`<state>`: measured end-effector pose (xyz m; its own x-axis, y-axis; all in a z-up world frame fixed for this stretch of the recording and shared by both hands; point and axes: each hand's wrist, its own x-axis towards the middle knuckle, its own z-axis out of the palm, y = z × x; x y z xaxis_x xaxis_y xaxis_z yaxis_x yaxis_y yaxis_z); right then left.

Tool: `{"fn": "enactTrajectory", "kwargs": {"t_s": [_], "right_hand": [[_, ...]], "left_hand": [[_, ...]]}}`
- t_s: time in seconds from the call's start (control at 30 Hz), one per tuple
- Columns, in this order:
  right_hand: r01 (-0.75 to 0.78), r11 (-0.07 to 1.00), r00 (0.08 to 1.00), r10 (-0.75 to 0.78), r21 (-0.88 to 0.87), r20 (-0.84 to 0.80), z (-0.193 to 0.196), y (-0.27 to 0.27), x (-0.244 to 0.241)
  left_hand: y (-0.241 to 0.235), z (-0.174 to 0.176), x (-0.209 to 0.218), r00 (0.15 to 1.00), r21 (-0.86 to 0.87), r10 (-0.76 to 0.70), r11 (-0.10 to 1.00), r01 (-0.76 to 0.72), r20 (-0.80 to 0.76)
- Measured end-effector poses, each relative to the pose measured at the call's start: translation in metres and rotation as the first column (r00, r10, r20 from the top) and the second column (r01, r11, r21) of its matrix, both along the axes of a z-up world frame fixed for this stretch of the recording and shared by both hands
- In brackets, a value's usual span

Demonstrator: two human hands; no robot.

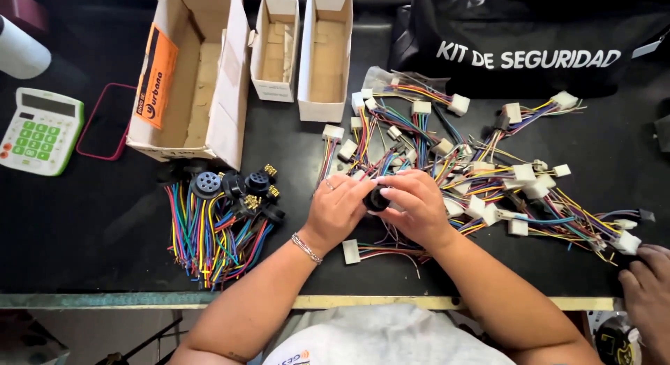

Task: The person sorts and assembles multi-colored wire harnesses with white and black connectors on a workbench. They repeatedly pick up wire bundles, attach black circular connectors, and place the assembled units into a growing pile on the left side of the table.

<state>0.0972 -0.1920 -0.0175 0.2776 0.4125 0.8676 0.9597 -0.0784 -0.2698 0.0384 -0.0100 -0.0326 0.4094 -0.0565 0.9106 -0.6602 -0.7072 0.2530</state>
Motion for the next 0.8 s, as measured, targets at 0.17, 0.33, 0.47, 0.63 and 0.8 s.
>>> {"fn": "enactTrajectory", "kwargs": {"t_s": [0.17, 0.33, 0.47, 0.63, 0.8], "right_hand": [[0.021, 1.0, 1.0, -0.021, -0.011, 0.011, 0.001, 0.0, -0.001], [0.02, 1.0, 1.0, -0.02, 0.011, 0.004, -0.003, -0.001, 0.0], [0.009, 1.0, 1.0, -0.009, 0.002, -0.006, -0.004, -0.002, 0.001], [-0.02, 1.0, 0.999, 0.02, 0.012, -0.025, -0.002, -0.004, 0.002], [-0.007, 1.0, 1.0, 0.007, -0.002, 0.018, 0.001, -0.003, 0.001]], "left_hand": [[0.002, 0.003, -0.001, 1.0, 0.011, -0.003, 1.0, 0.003, 0.005], [0.001, 0.007, -0.002, 1.0, 0.0, -0.024, 1.0, 0.024, 0.003], [0.001, 0.008, -0.002, 1.0, 0.009, -0.015, 1.0, 0.015, 0.014], [0.002, 0.008, -0.003, 1.0, 0.003, -0.029, 1.0, 0.028, 0.007], [0.001, 0.009, -0.004, 1.0, 0.001, -0.03, 1.0, 0.03, 0.002]]}}
